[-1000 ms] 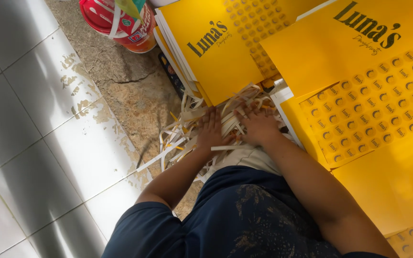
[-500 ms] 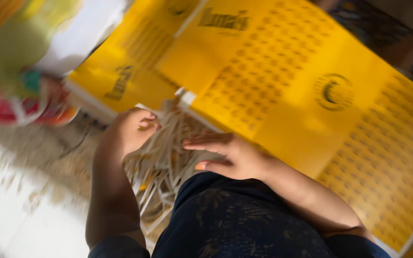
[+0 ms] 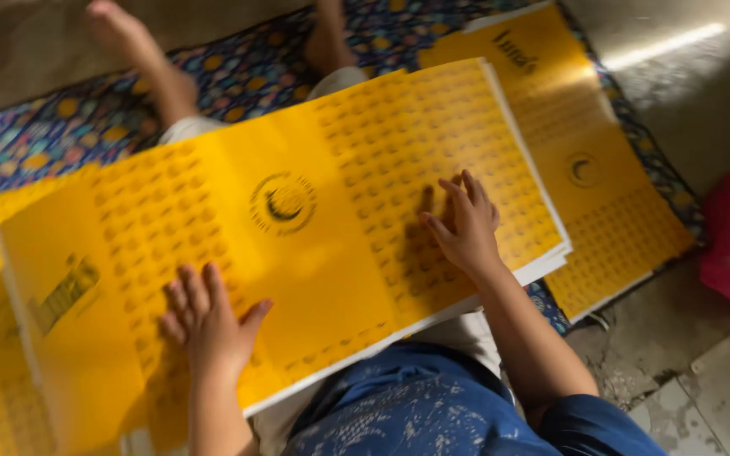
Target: Peeling adhesive backing strips from printed yellow paper sheets to prepare them for assembly.
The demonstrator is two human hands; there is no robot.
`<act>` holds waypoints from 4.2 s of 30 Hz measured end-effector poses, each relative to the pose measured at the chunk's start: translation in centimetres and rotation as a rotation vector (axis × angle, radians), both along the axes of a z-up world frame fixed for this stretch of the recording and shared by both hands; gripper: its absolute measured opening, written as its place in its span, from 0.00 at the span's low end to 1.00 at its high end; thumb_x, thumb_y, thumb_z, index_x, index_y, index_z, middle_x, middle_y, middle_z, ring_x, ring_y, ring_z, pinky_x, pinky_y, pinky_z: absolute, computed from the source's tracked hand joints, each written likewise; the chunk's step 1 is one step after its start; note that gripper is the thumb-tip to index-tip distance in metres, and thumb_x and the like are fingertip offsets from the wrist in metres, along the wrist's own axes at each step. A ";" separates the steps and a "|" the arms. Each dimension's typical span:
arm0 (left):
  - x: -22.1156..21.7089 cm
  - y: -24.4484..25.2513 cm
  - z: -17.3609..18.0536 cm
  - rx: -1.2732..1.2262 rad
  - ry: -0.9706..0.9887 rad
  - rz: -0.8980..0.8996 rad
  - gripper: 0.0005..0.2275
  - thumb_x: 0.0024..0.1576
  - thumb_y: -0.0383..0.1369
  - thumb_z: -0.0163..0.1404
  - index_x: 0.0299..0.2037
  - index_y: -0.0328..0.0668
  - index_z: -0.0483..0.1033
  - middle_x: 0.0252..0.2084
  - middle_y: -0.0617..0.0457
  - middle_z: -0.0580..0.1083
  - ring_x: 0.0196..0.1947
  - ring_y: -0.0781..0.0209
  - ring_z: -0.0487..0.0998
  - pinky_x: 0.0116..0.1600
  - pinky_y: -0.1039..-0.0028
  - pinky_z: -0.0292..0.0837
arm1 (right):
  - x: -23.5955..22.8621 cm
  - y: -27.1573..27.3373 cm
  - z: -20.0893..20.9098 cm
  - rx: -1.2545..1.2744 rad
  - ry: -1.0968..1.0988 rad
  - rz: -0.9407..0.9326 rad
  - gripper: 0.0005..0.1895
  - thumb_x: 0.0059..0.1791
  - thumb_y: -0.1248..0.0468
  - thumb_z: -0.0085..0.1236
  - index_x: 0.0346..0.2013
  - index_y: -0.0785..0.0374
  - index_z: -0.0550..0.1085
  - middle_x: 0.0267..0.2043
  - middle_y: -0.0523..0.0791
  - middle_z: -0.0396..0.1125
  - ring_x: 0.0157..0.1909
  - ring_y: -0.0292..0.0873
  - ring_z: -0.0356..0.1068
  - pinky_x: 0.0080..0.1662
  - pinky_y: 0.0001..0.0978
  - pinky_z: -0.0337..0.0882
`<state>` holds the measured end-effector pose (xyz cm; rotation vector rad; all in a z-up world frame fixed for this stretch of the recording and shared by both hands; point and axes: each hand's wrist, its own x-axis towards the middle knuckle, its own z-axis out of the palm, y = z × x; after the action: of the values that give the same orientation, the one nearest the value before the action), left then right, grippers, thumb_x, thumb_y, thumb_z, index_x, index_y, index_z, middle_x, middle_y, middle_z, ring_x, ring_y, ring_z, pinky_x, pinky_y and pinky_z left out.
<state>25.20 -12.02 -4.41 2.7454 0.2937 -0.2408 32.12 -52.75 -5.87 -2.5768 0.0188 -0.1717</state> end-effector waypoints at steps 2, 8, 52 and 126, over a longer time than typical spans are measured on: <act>1.0 -0.4 -0.4 0.069 0.162 0.046 0.49 0.49 0.67 0.42 0.78 0.56 0.35 0.81 0.48 0.29 0.79 0.45 0.23 0.72 0.42 0.18 | 0.4 -2.4 -1.0 0.020 -0.136 -0.021 0.30 0.52 0.52 0.60 0.65 0.62 0.69 0.70 0.54 0.59 0.67 0.59 0.63 0.56 0.60 0.63; 0.7 -0.3 -0.6 0.051 0.228 0.078 0.49 0.49 0.66 0.41 0.77 0.56 0.33 0.81 0.50 0.26 0.79 0.47 0.19 0.70 0.38 0.15 | 0.3 -3.9 -0.7 0.375 0.088 -0.142 0.26 0.52 0.65 0.59 0.64 0.62 0.64 0.63 0.49 0.67 0.67 0.45 0.66 0.50 0.36 0.79; -4.6 13.7 -8.0 -0.706 -0.297 0.663 0.43 0.62 0.35 0.62 0.76 0.28 0.41 0.57 0.21 0.70 0.67 0.34 0.65 0.73 0.45 0.49 | -1.9 15.9 2.2 -0.003 -0.358 1.073 0.32 0.55 0.39 0.41 0.56 0.61 0.74 0.64 0.55 0.66 0.75 0.68 0.52 0.68 0.74 0.42; -8.1 13.3 -8.0 -1.009 -0.439 0.719 0.29 0.48 0.16 0.62 0.58 0.38 0.61 0.46 0.45 0.79 0.34 0.60 0.83 0.39 0.79 0.74 | 16.7 9.9 0.2 -0.417 -0.426 0.828 0.35 0.55 0.38 0.45 0.72 0.50 0.69 0.76 0.53 0.59 0.74 0.54 0.58 0.59 0.59 0.51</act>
<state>17.07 1.30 -12.38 1.5144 0.7497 0.3265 48.80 -42.82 -5.68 -2.6434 -1.3275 -0.4299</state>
